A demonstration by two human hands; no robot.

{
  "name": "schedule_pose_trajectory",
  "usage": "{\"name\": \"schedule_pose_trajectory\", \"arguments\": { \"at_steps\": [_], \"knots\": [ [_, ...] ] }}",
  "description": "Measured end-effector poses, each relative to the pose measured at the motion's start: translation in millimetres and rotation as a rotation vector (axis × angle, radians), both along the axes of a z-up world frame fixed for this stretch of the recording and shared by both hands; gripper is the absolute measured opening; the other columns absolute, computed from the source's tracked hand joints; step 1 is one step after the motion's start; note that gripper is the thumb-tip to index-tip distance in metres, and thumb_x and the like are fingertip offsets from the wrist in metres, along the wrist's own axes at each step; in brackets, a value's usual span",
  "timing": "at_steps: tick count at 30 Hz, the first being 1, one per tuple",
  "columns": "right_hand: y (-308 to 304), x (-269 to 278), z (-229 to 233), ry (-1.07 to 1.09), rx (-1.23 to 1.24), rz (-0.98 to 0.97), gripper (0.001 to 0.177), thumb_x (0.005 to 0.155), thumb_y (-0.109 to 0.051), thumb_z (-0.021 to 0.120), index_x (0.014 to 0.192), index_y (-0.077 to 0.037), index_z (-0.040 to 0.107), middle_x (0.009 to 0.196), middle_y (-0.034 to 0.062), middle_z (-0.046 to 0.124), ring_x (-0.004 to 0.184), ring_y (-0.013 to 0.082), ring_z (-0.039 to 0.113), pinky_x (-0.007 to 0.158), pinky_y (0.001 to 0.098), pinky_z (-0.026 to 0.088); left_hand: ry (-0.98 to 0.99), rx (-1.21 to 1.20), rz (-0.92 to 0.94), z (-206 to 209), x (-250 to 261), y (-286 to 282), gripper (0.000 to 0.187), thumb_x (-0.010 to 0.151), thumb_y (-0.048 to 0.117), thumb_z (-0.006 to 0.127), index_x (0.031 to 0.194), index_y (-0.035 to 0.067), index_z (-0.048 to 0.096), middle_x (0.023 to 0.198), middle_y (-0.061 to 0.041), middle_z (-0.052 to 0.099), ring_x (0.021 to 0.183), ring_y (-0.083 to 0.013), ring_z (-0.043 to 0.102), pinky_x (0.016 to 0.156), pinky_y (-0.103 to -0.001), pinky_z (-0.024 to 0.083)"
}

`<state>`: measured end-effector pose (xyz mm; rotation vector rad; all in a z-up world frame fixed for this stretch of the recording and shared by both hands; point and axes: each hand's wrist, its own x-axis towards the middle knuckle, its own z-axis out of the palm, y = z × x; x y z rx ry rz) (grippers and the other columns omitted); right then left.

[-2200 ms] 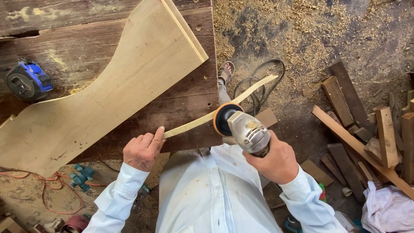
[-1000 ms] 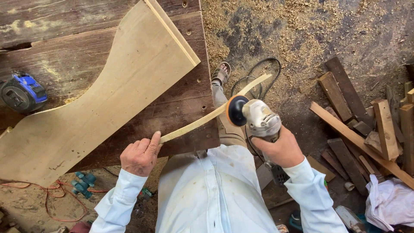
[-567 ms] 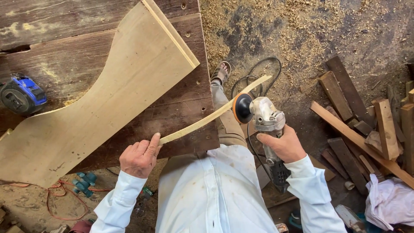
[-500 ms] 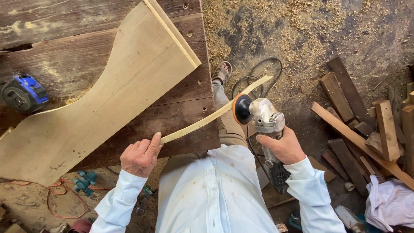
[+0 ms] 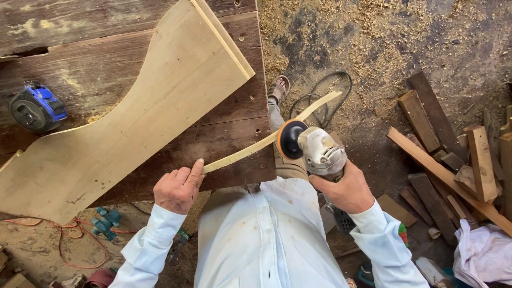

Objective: The person plugs in a power sander and uses it to smooth the edges of a curved wooden strip on a workbench.

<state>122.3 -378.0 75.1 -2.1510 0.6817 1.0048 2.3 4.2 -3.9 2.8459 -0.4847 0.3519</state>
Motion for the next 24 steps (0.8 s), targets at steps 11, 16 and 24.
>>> {"name": "schedule_pose_trajectory", "arguments": {
  "at_steps": [11,16,24],
  "knots": [
    [41,-36,21,0.049,-0.257,0.531,0.071,0.055,-0.066,0.081,0.105,-0.020,0.059,0.091,0.0135,0.077,0.089,0.0414,0.075,0.080,0.0506,0.059,0.005,0.001,-0.006,0,-2,1,0.035,0.096,0.025,0.061,0.125,0.011,0.075,0.072,-0.004,0.053,0.053,-0.0215,0.053,0.051,-0.033,0.046],
    [68,-54,28,-0.309,-0.069,0.756,0.070,0.065,-0.051,0.092,0.107,-0.009,0.056,0.085,0.0102,0.074,0.061,0.0296,0.074,0.053,0.0450,0.062,0.073,-0.002,0.050,7,-4,-4,0.029,0.107,0.025,0.062,0.128,0.009,0.073,0.073,-0.003,0.050,0.053,-0.0197,0.040,0.044,-0.034,0.032],
    [65,-39,30,-0.098,-0.194,0.670,0.067,0.058,-0.059,0.085,0.098,-0.013,0.057,0.086,0.0166,0.073,0.083,0.0470,0.074,0.076,0.0551,0.058,0.001,-0.018,0.013,1,-1,-1,0.034,0.095,0.025,0.064,0.125,0.012,0.075,0.071,-0.003,0.054,0.053,-0.0219,0.054,0.051,-0.033,0.047]
  ]
}}
